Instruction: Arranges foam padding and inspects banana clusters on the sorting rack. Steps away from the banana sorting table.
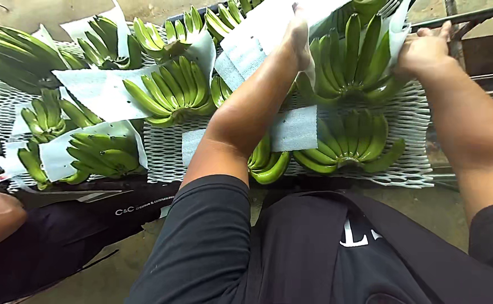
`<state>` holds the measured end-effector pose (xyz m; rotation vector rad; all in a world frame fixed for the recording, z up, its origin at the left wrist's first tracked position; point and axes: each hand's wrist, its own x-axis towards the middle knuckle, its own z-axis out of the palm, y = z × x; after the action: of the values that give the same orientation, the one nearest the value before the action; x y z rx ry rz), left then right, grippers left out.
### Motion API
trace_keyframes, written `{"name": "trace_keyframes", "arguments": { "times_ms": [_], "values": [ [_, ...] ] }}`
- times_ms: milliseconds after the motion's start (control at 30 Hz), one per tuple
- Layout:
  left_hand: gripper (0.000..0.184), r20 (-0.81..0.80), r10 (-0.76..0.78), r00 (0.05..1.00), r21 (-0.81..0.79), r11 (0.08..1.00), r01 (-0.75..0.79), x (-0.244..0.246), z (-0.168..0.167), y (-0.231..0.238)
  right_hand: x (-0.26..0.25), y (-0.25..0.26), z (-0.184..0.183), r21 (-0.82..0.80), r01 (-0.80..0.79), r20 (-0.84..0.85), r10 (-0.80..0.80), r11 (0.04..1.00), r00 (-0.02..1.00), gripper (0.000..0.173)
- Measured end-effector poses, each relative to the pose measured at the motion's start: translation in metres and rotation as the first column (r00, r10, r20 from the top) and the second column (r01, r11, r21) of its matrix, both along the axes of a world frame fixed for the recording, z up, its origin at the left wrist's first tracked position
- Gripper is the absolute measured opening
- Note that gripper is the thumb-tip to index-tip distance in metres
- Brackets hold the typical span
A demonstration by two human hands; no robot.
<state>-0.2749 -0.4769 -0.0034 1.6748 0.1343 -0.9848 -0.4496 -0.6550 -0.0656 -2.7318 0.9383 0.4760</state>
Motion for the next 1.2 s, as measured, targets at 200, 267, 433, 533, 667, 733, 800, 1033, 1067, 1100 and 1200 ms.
{"name": "trace_keyframes", "arguments": {
  "times_ms": [200, 267, 433, 533, 667, 733, 800, 1033, 1067, 1100, 1200],
  "values": [
    [0.043, 0.229, -0.293, 0.928, -0.244, 0.906, 0.346, 0.014, 0.057, 0.016, -0.041, 0.007, -0.02, 0.082, 0.01, 0.318, -0.036, 0.997, 0.947, 0.042],
    [0.029, 0.628, -0.312, 0.713, 0.032, 0.926, 0.377, 0.049, 0.047, 0.013, -0.068, 0.004, -0.022, 0.159, 0.028, 0.426, -0.094, 0.987, 0.9, 0.033],
    [0.098, 0.557, -0.799, 0.226, 0.71, 0.599, 0.37, 0.107, -0.022, 0.007, -0.103, 0.006, -0.005, 0.217, 0.17, 0.572, -0.266, 0.961, 0.776, 0.031],
    [0.101, 0.539, -0.832, 0.134, 0.754, 0.547, 0.364, 0.104, -0.044, -0.016, -0.087, 0.007, 0.017, 0.225, 0.177, 0.577, -0.278, 0.958, 0.768, 0.025],
    [0.096, 0.473, -0.88, 0.036, 0.797, 0.445, 0.408, 0.112, -0.055, -0.028, -0.039, 0.019, 0.044, 0.273, 0.021, 0.579, -0.182, 0.962, 0.795, 0.022],
    [0.069, 0.533, -0.842, -0.085, 0.791, 0.46, 0.402, 0.12, -0.054, -0.026, -0.014, 0.021, 0.046, 0.271, -0.081, 0.598, -0.101, 0.959, 0.795, 0.021],
    [0.054, 0.554, -0.816, -0.165, 0.811, 0.484, 0.328, 0.125, -0.032, -0.018, 0.007, 0.013, 0.037, 0.219, -0.168, 0.626, -0.006, 0.961, 0.78, 0.021],
    [0.037, 0.53, -0.826, -0.193, 0.825, 0.555, -0.108, 0.124, 0.087, 0.101, 0.08, -0.019, 0.031, 0.142, -0.176, 0.632, 0.047, 0.974, 0.773, 0.02],
    [0.036, 0.491, -0.86, -0.14, 0.85, 0.508, -0.141, 0.121, 0.088, 0.124, 0.093, -0.026, 0.027, 0.128, -0.18, 0.628, 0.061, 0.975, 0.776, 0.021],
    [0.035, 0.447, -0.891, -0.076, 0.877, 0.453, -0.161, 0.118, 0.083, 0.144, 0.107, -0.033, 0.022, 0.108, -0.19, 0.621, 0.083, 0.976, 0.779, 0.024],
    [0.037, 0.357, -0.927, 0.113, 0.931, 0.342, -0.13, 0.118, 0.053, 0.192, 0.151, -0.04, 0.013, 0.05, -0.259, 0.591, 0.181, 0.965, 0.786, 0.055]
  ]
}}
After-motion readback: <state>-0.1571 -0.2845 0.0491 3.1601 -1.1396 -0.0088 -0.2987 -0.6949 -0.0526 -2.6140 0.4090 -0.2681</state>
